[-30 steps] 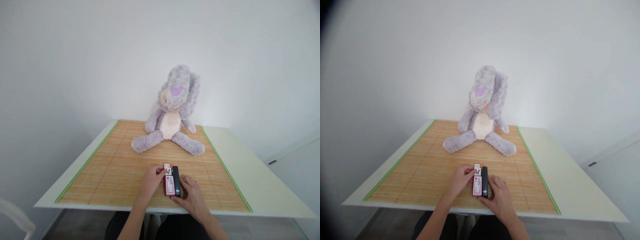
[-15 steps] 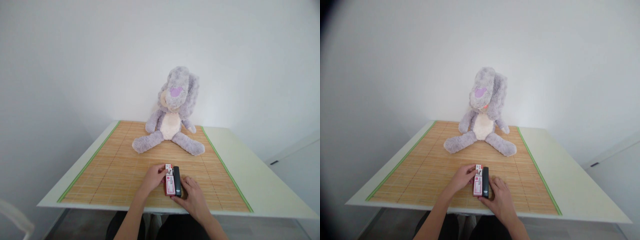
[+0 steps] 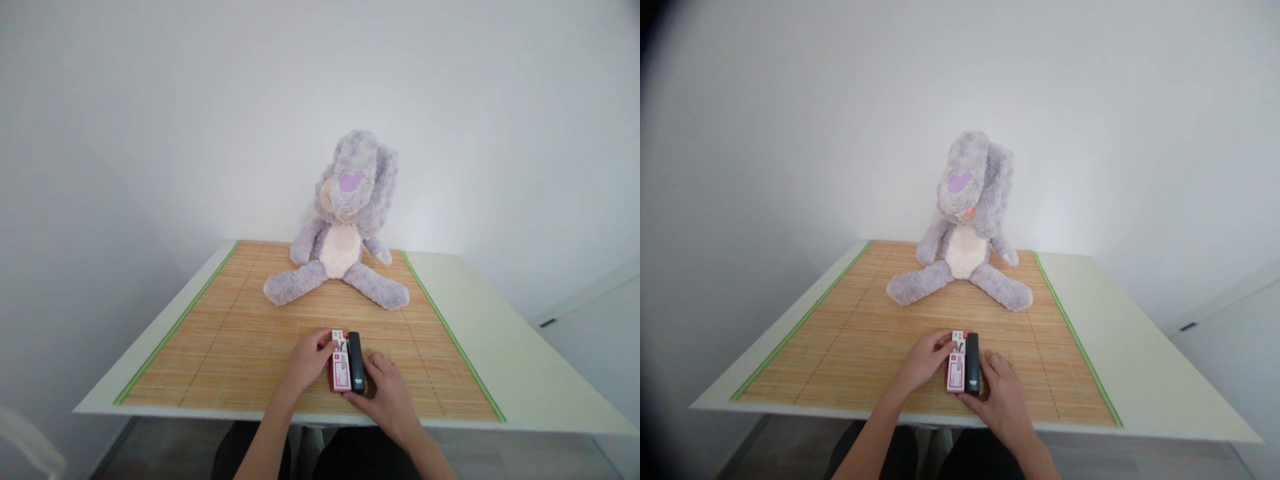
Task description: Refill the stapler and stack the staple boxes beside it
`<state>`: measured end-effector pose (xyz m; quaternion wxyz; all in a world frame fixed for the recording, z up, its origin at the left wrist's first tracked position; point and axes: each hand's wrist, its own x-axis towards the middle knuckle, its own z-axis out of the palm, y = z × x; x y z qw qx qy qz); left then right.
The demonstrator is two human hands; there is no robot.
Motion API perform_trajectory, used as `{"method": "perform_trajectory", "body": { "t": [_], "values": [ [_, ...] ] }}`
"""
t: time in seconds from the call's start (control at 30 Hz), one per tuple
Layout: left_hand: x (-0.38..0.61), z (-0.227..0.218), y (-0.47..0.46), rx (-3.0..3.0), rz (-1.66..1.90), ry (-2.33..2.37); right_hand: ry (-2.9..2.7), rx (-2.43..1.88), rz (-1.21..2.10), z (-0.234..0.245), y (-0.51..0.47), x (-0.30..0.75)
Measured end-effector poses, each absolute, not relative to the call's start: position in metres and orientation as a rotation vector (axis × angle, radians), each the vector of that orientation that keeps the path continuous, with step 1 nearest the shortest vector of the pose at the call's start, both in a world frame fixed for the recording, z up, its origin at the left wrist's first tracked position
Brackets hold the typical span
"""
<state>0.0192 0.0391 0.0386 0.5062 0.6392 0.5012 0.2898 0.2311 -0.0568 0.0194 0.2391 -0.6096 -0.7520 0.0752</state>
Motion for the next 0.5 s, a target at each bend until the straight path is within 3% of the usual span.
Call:
{"method": "perform_trajectory", "body": {
  "t": [0.5],
  "values": [
    [0.025, 0.047, 0.006, 1.515, 0.842, 1.329, -2.081, -1.606, 0.332, 0.017, -0.057, 0.235]
  ]
}}
